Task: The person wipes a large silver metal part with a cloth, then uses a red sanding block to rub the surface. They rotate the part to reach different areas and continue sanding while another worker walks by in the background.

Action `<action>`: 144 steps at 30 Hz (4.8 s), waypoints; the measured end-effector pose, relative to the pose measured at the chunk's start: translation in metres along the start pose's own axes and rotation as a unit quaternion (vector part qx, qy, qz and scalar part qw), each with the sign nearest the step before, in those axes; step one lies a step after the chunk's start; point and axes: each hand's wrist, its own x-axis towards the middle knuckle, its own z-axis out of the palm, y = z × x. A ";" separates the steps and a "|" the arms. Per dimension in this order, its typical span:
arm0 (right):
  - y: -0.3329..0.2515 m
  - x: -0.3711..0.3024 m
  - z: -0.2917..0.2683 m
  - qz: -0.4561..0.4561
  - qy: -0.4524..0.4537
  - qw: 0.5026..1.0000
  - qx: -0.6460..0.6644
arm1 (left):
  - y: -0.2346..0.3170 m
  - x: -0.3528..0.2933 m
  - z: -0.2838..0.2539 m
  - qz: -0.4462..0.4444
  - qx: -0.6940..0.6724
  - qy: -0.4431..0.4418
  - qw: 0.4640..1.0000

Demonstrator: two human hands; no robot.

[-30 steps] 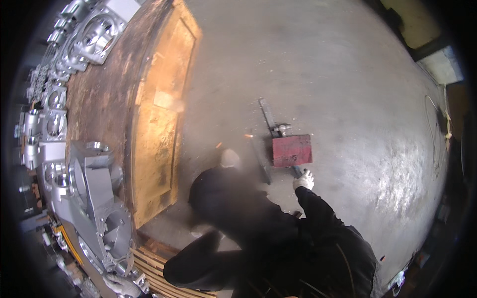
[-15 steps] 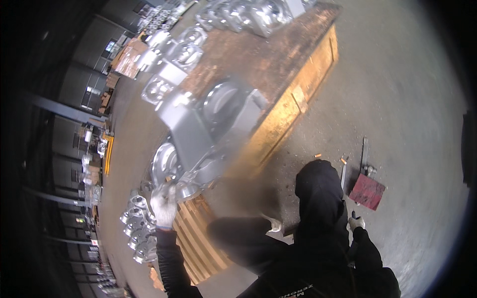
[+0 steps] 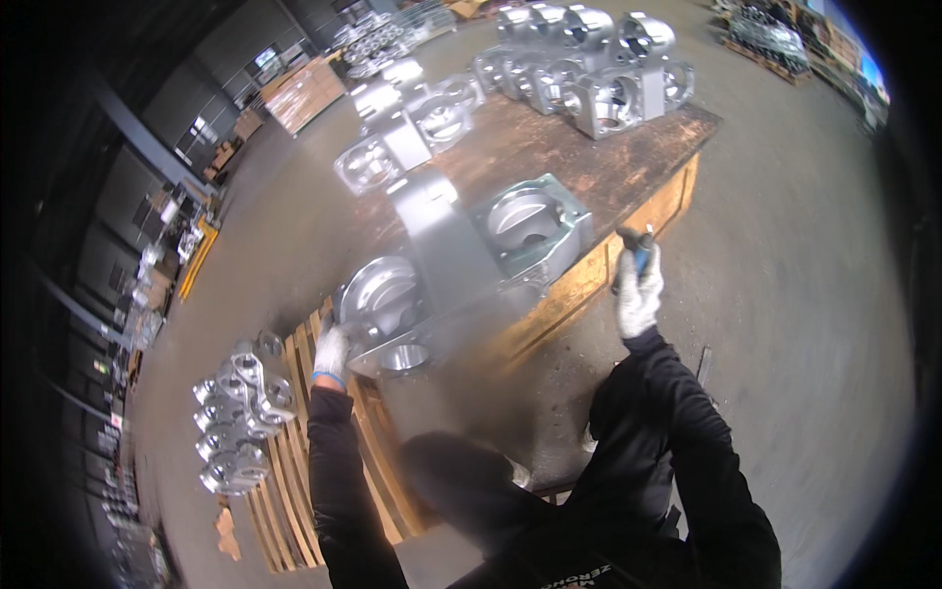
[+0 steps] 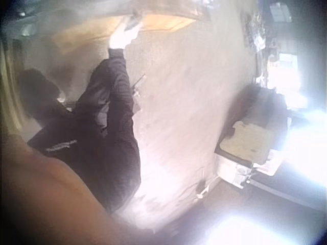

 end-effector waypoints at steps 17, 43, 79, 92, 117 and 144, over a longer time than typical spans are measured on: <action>0.009 0.087 0.113 0.019 -0.140 0.984 -0.110 | -0.011 -0.009 0.047 -0.056 -0.067 0.128 0.988; -0.033 -0.157 0.163 0.103 -0.334 0.864 -0.361 | -0.039 -0.004 0.068 0.043 -0.050 0.164 0.984; -0.023 -0.190 0.171 0.109 -0.382 0.890 -0.222 | -0.040 0.000 0.060 0.077 -0.052 0.156 0.983; -0.090 0.054 0.230 -0.275 -0.387 0.810 -0.344 | 0.029 -0.093 0.128 0.376 0.541 0.212 0.722; -0.077 0.094 0.266 -0.352 -0.558 0.520 -0.543 | 0.017 -0.086 0.118 0.496 0.379 0.108 0.774; -0.145 -0.013 0.358 -0.448 -0.593 0.519 -0.422 | -0.004 -0.079 0.131 0.458 0.311 0.115 0.824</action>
